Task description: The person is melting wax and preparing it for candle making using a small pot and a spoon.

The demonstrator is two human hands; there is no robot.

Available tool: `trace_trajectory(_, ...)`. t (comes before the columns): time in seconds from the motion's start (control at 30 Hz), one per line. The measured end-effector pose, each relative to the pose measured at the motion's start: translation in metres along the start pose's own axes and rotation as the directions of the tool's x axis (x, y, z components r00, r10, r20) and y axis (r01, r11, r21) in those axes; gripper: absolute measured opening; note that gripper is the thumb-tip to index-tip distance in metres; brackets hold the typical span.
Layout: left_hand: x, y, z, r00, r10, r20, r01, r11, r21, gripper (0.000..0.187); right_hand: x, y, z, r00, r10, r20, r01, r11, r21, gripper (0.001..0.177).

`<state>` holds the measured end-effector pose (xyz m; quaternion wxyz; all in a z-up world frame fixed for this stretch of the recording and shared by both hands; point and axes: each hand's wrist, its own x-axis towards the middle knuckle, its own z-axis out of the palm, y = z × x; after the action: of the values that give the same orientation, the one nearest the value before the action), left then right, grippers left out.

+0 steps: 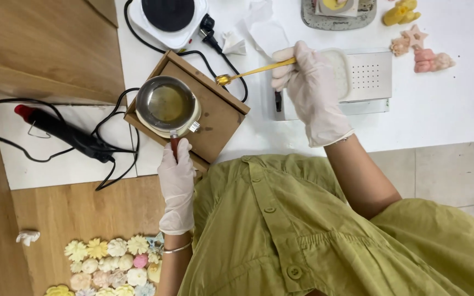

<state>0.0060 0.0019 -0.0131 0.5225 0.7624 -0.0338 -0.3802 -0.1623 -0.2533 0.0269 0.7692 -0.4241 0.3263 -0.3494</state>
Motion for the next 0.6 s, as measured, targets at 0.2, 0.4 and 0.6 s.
trace_trajectory(0.2, 0.003, -0.003, -0.004, 1.000, 0.023, 0.017, -0.023, 1.000, -0.016, 0.026, -0.022, -0.032, -0.075, 0.974, -0.149, -0.172, 0.148, 0.989, -0.018, 0.040)
trace_trajectory(0.4, 0.001, -0.003, -0.004, 1.000, 0.020, 0.016, -0.020, 1.000, -0.008, 0.028, -0.034, -0.040, -0.144, 0.913, -0.272, -0.305, 0.237, 0.960, -0.148, 0.042)
trace_trajectory(0.6, 0.000, 0.003, -0.004, 1.000, -0.005, 0.020, 0.004, 0.999, 0.045, 0.029, -0.037, -0.037, -0.147, 0.860, -0.386, -0.334, 0.264, 0.897, -0.355, 0.042)
